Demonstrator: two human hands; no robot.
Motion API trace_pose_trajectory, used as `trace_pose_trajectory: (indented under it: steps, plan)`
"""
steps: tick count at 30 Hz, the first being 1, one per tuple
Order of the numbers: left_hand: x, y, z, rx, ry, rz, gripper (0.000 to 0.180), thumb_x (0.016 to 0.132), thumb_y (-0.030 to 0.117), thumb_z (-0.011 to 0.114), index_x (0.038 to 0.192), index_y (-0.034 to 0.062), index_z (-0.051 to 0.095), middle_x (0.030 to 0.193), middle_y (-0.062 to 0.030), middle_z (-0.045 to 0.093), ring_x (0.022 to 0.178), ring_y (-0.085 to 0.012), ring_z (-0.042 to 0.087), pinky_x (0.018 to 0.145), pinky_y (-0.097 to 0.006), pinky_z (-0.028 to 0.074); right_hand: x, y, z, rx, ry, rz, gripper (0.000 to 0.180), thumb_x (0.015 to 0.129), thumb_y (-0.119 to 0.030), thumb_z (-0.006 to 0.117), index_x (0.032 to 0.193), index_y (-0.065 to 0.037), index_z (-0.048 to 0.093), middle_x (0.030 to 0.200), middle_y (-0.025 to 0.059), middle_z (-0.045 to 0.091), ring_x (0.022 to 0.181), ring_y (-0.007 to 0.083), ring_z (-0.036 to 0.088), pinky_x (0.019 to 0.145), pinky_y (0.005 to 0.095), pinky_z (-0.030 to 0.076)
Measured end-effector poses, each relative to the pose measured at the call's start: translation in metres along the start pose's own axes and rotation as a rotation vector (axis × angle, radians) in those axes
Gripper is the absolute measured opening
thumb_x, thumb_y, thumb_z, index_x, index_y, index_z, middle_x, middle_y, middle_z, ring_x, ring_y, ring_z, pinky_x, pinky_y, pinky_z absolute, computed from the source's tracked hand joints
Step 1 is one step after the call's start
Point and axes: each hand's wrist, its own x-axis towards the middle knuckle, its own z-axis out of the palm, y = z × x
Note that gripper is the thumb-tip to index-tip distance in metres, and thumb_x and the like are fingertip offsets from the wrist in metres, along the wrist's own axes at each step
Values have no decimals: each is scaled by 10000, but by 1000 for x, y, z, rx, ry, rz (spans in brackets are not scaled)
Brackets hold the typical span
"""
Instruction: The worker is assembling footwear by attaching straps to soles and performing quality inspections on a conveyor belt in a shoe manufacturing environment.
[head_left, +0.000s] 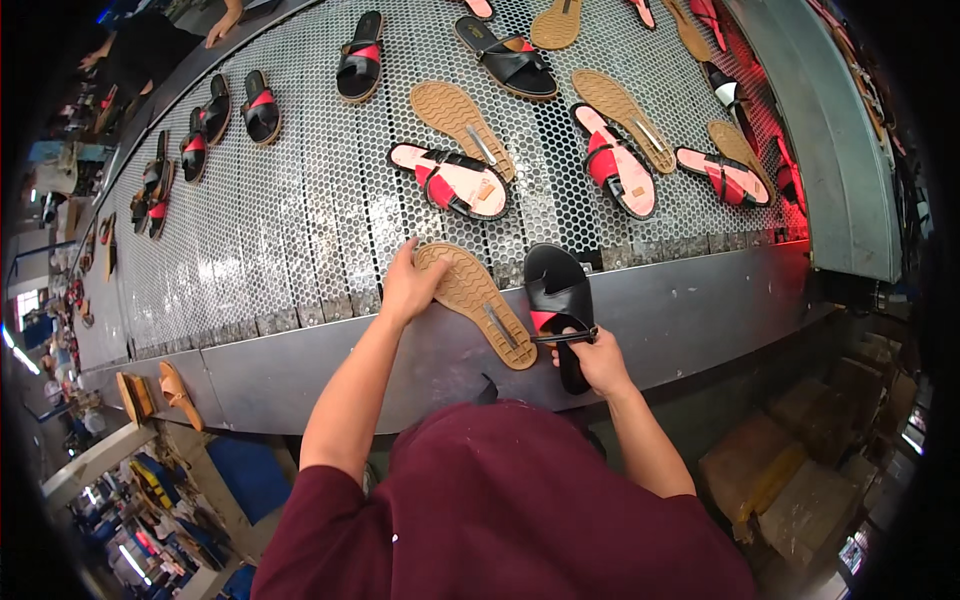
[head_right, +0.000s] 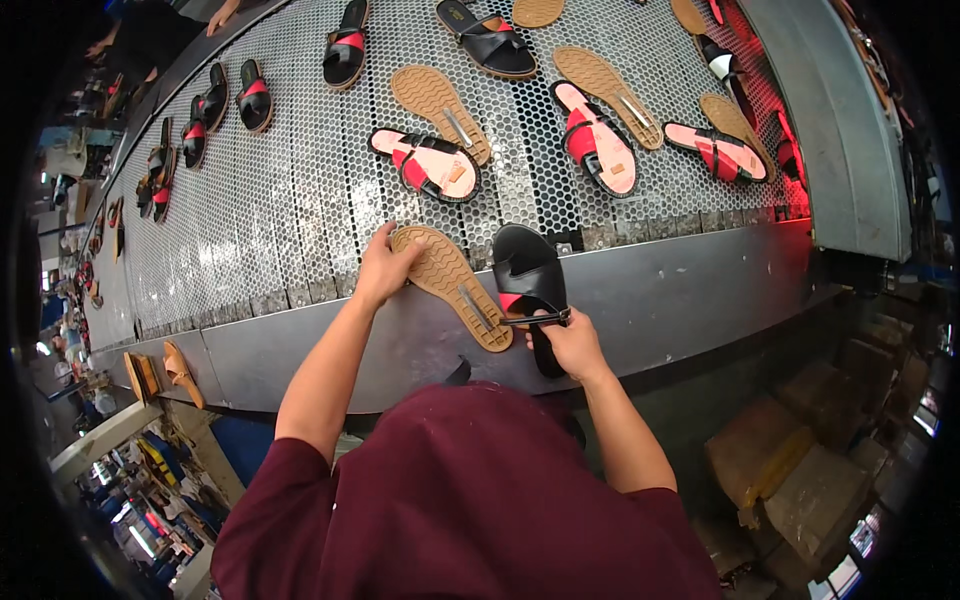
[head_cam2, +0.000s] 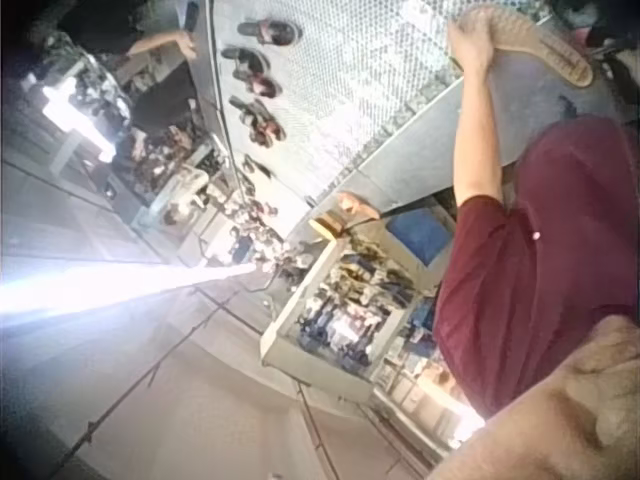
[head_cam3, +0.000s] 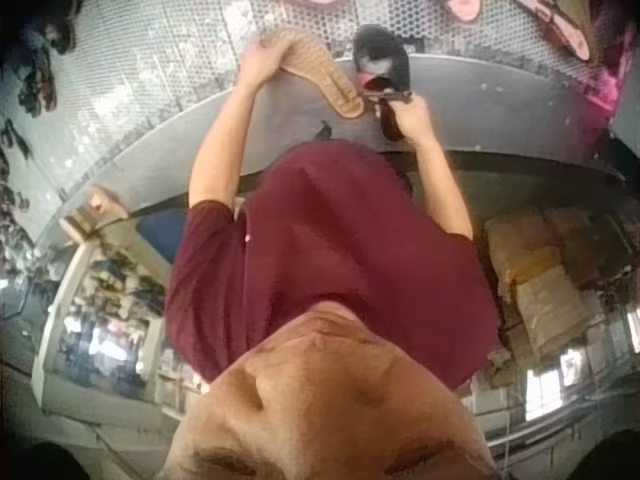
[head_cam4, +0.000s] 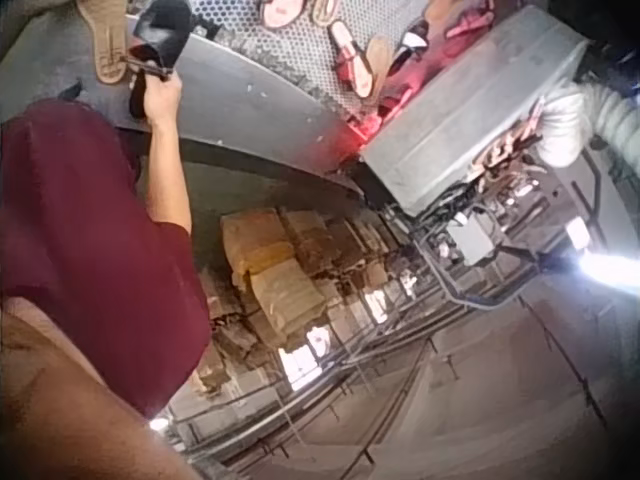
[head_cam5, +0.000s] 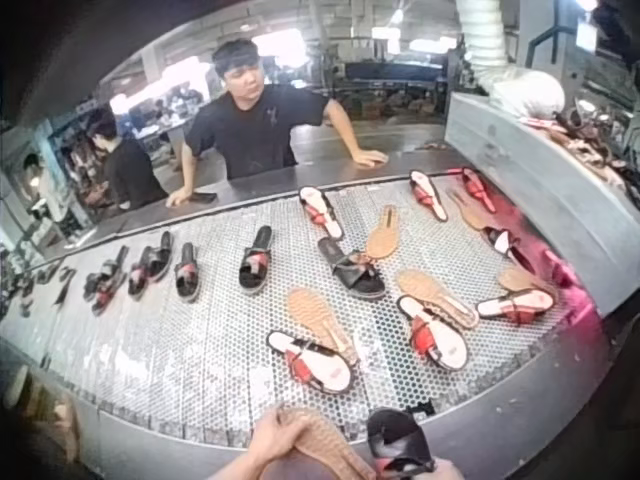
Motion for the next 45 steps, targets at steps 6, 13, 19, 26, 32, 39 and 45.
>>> trace_pose_trajectory:
  steps: [6,13,19,26,32,39,45]
  plan:
    - [17,1,13,-455,-205,-152,395,899,212,708,1192,-38,624,1045,-150,711,946,-226,697,836,-323,548,15,6,24,-18,-81,-26,168,977,-159,653,964,8,655,795,47,680,673,110,624,607,286,501]
    - [-20,45,11,-1260,-559,-96,515,899,203,737,1308,30,475,1225,-142,631,1121,-239,633,979,-395,525,24,-4,39,-50,-252,-46,133,949,-129,668,1002,-8,683,808,31,686,695,101,616,623,277,500]
    - [-33,63,10,-1196,-633,26,833,788,154,848,1470,51,380,1260,-108,611,1165,-216,604,1009,-363,489,21,-22,45,-98,-290,-63,125,953,-123,663,1010,-14,686,842,26,690,740,95,618,663,278,506]
    - [-38,74,11,-1078,-660,-18,652,876,149,766,1427,60,430,1257,-97,609,1141,-196,608,992,-358,499,24,-20,37,-108,-298,-58,167,947,-117,670,1067,-4,692,895,16,703,781,90,618,699,274,509]
    - [-40,77,16,-1046,-671,-44,569,933,162,701,1424,82,425,1251,-91,606,1128,-194,613,969,-358,514,25,-21,30,-141,-292,-19,173,939,-128,681,1058,-3,697,903,9,704,793,79,611,700,274,508]
    - [-43,80,21,-1024,-640,-63,512,961,134,654,1418,72,432,1246,-94,613,1120,-190,617,958,-359,520,27,-26,26,-158,-293,-3,175,944,-158,685,1020,0,692,865,17,701,773,90,621,682,283,508]
    - [-47,81,18,-896,-602,-59,450,968,122,647,1385,42,500,1247,-81,631,1117,-152,598,976,-319,487,25,-33,28,-254,-291,-24,208,945,-200,688,995,2,695,819,34,700,754,99,624,674,294,511]
